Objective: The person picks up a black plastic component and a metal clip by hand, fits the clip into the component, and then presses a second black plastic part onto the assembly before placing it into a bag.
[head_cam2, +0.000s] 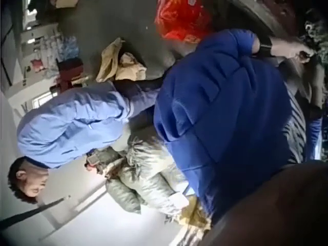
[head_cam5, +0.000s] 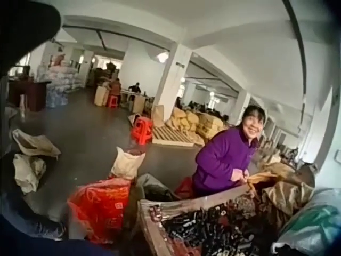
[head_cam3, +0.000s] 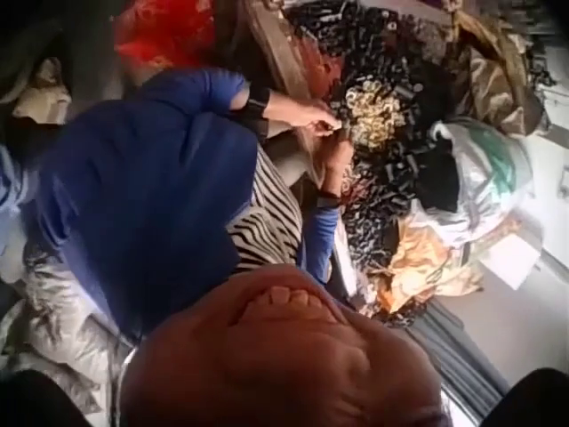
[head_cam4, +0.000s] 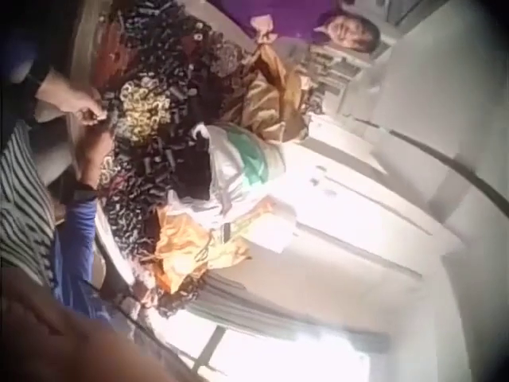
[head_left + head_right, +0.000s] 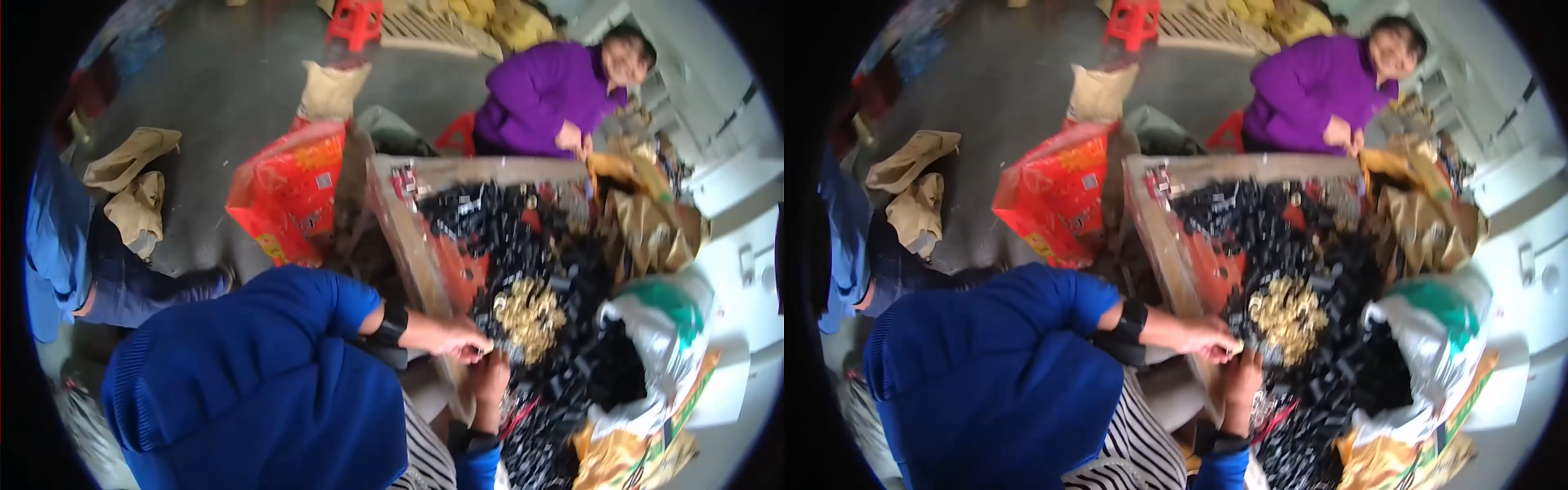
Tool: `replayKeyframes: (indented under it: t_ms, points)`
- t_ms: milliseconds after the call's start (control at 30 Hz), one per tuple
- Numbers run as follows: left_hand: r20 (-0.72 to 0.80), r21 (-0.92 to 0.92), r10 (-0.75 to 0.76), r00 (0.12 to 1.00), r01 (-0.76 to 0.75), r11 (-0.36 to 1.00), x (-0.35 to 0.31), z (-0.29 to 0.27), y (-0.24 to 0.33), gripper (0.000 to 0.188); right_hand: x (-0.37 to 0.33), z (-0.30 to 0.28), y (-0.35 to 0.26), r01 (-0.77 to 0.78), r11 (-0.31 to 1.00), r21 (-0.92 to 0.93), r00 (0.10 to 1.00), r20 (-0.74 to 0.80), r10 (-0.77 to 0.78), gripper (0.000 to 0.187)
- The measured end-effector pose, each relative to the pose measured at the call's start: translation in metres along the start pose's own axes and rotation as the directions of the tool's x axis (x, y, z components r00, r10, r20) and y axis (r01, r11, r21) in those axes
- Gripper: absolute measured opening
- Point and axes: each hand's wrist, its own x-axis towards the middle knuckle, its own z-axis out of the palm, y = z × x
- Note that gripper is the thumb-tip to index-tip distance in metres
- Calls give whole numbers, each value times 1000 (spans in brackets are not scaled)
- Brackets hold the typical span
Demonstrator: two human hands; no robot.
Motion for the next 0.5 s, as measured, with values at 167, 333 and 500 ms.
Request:
replayKeyframes:
  t_ms: [167,333,500]
  points:
    - [-38,0,-11,999,11,1000,10,3,-5,17,2,8,11,22,995,-98,998,-55,-27,18]
    - [-89,10,-36,995,37,999,17,5,0,17,7,6,10,-34,988,-152,998,46,41,16]
    - [-193,13,56,980,-55,998,10,9,6,17,11,-4,10,93,990,-106,995,-27,-97,13]
